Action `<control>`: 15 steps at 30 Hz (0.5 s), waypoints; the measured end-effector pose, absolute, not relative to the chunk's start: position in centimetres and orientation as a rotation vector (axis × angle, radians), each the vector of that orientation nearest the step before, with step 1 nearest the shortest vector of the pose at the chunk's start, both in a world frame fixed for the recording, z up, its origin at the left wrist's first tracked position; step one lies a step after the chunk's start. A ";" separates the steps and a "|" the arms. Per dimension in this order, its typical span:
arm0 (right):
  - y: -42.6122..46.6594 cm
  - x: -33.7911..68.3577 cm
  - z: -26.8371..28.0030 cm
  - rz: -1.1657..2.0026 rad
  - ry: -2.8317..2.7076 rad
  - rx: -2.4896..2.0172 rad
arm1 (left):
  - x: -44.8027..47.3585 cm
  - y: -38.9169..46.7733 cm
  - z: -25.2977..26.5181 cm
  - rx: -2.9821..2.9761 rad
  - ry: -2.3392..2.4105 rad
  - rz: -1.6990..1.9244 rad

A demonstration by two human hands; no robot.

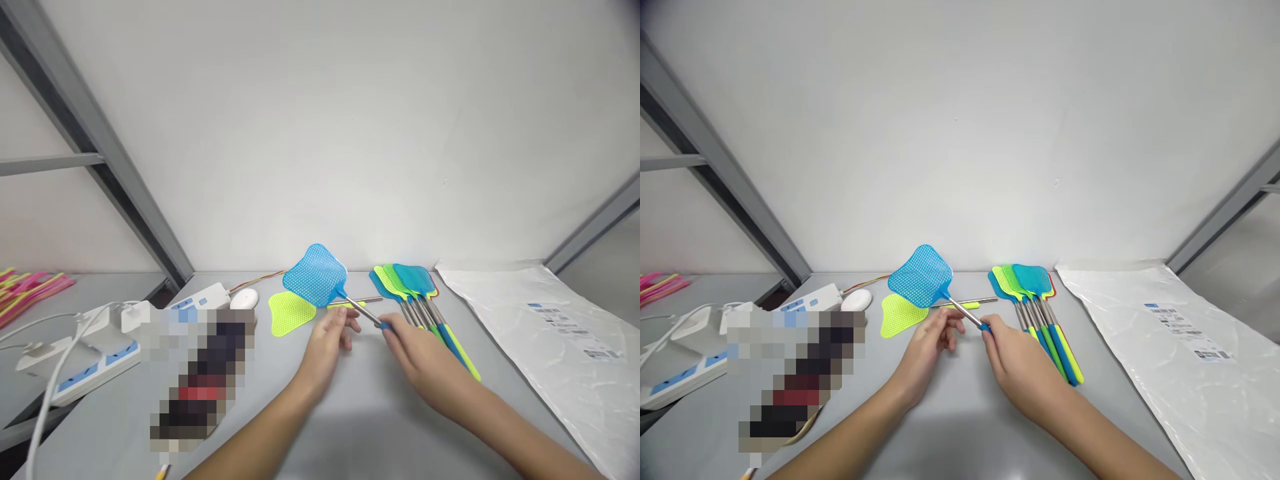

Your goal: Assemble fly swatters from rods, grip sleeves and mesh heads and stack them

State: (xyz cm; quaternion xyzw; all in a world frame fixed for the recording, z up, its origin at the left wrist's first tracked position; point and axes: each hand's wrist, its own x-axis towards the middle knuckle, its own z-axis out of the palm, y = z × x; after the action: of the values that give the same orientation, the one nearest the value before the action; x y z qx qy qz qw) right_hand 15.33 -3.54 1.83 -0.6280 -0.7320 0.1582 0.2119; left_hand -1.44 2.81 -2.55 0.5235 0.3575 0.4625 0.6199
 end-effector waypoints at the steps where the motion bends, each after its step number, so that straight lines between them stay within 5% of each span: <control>1: -3.0 15.5 1.8 0.467 -2.017 -1.738 | -1.4 2.7 -2.4 1.266 0.808 1.028; 15: -3.7 15.0 -2.6 0.338 -1.961 -1.581 | -0.9 2.5 -3.0 1.371 0.915 0.993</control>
State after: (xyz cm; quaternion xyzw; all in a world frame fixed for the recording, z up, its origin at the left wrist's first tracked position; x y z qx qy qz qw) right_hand 14.99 -3.66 -2.64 -0.5944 -0.7370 0.1272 0.2955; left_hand -0.90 2.54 -3.03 0.5847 0.3900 0.4233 0.5717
